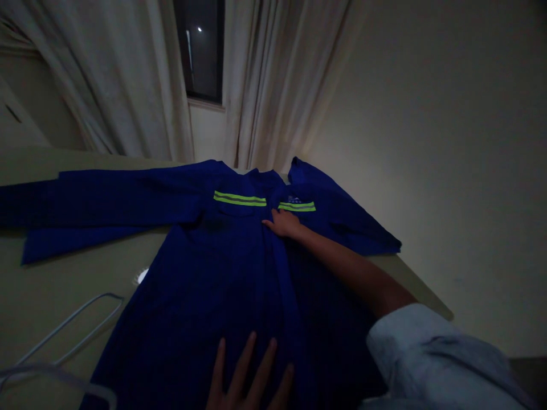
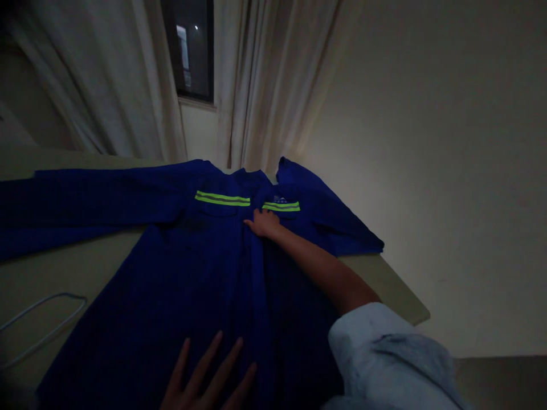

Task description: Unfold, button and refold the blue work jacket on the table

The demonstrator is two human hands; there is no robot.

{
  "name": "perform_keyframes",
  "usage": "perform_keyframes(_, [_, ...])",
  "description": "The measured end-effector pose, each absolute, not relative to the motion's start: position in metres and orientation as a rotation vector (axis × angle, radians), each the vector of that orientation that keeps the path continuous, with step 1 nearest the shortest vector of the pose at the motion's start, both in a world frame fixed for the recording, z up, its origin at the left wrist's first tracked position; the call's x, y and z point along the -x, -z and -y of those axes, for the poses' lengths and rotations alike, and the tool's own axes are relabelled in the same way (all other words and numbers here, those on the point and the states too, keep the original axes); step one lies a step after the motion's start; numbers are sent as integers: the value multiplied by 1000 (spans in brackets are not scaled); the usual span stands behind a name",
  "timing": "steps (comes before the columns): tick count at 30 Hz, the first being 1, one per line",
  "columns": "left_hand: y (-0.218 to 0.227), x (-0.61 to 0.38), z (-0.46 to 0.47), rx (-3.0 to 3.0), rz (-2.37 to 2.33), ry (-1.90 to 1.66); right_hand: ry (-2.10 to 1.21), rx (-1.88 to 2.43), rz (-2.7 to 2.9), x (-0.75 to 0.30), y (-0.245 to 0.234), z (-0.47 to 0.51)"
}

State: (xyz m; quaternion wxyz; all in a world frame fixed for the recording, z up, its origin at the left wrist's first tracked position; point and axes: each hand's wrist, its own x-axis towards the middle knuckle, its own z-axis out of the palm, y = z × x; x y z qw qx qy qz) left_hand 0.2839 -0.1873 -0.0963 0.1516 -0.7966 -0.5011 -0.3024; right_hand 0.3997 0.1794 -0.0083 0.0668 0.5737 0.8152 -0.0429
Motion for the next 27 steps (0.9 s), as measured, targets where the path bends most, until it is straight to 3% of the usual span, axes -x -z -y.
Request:
perform_keyframes(5, [64,-263,157,2452,1401,656,184,-1805,-2528,-397,4,-196])
perform_keyframes(8, [59,-258,164,2455,1426,841,187,-1790,-2650,-397,-1,-177])
perform_keyframes(11, [64,-250,185,2468,1390,1065,189,-1606,-2928,-406,-15,-116])
perform_keyframes(14, [64,-241,200,2524,1342,1054,345,-1419,-2998,-431,-44,-29])
perform_keyframes(18, [54,-240,202,2551,1303,1164,595,-1542,-2828,-472,-69,74])
perform_keyframes(27, [49,-249,194,2660,1305,1083,1327,-1501,-2974,-495,-3,150])
